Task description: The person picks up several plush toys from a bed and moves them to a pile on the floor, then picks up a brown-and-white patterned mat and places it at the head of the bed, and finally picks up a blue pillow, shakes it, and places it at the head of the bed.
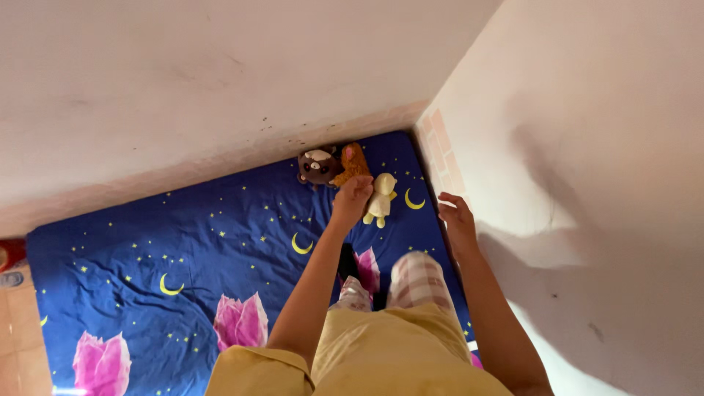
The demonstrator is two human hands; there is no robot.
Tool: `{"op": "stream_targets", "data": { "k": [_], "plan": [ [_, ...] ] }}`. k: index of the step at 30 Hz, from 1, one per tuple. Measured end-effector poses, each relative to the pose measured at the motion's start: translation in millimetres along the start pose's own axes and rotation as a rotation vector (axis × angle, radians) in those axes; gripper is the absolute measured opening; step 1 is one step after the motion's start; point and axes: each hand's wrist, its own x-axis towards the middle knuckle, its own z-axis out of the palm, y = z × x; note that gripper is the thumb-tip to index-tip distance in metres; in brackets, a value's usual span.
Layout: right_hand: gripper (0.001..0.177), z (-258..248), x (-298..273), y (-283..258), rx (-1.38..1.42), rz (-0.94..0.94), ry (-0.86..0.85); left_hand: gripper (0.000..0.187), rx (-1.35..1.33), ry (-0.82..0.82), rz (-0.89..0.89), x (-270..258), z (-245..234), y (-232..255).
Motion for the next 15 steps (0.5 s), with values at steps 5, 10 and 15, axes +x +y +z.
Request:
{"op": "stream_targets", "data": {
  "k": [5,10,15],
  "plan": [
    [0.030,22,32,21,-0.107,0.121,-0.003,0.029,-0.121,-0.017,-0.158,1,-7,-52],
    [0.033,41,71,91,-0.106,0.221,-0.055,0.025,0.119,0.033,-0.254,-14,-24,-79],
    [0.030,83,104,159,-0.114,0.311,-0.111,0.027,0.243,-0.006,-0.410,-8,-41,-110]
  ]
}}
